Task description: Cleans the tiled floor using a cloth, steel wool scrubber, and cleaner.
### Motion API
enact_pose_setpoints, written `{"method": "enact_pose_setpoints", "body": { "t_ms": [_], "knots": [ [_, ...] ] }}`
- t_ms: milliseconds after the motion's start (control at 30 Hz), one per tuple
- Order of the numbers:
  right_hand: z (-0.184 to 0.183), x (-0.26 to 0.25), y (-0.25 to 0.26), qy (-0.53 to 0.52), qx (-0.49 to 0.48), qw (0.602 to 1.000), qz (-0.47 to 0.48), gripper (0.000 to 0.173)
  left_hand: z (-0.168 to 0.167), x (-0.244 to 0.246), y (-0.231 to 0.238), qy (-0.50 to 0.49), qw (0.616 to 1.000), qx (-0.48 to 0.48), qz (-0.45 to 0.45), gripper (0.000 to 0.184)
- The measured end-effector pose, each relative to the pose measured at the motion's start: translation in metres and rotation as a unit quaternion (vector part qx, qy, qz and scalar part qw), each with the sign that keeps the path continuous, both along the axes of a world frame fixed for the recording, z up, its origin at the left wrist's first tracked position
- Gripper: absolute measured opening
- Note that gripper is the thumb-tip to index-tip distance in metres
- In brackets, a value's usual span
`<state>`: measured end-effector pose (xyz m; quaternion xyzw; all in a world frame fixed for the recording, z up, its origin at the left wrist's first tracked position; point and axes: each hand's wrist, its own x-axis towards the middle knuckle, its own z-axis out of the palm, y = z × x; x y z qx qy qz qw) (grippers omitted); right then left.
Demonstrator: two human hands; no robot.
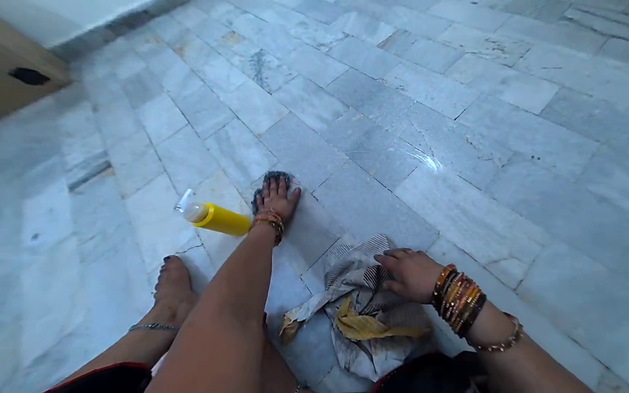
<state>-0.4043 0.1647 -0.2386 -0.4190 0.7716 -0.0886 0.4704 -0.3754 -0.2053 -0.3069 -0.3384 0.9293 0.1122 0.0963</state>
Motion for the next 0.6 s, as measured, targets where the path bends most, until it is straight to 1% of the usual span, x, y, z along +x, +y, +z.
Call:
{"method": "enact_pose_setpoints", "body": {
  "t_ms": [100, 167, 233, 300, 367, 433, 500, 600],
  "knots": [
    [-0.001, -0.001, 0.004, 0.003, 0.008, 0.999, -0.038, 0.061, -0.003, 0.039, 0.027, -0.006, 1.000, -0.013, -0.010, 0.080],
    [0.007, 0.004, 0.004, -0.007, -0.003, 0.997, -0.078, 0.063, -0.012, 0.059, 0.046, -0.012, 0.999, -0.016, -0.025, 0.082],
    [0.021, 0.017, 0.002, -0.021, -0.038, 0.993, -0.106, 0.063, -0.015, 0.070, 0.071, -0.030, 0.998, -0.009, -0.045, 0.086],
    [0.032, 0.032, -0.006, -0.038, -0.072, 0.991, -0.104, 0.062, -0.008, 0.071, 0.098, -0.062, 0.996, 0.004, -0.060, 0.089],
    [0.038, 0.047, -0.016, -0.052, -0.078, 0.993, -0.069, 0.052, -0.005, 0.064, 0.121, -0.079, 0.993, 0.015, -0.082, 0.091],
    [0.041, 0.055, -0.024, -0.066, -0.043, 0.997, 0.020, 0.045, -0.005, 0.046, 0.139, -0.083, 0.990, 0.021, -0.114, 0.091],
    [0.039, 0.058, -0.030, -0.081, 0.002, 0.992, 0.096, 0.043, -0.009, 0.022, 0.152, -0.063, 0.986, 0.020, -0.154, 0.088],
    [0.028, 0.055, -0.030, -0.092, 0.016, 0.987, 0.130, 0.039, -0.014, -0.031, 0.166, -0.034, 0.977, 0.012, -0.209, 0.086]
  ]
}}
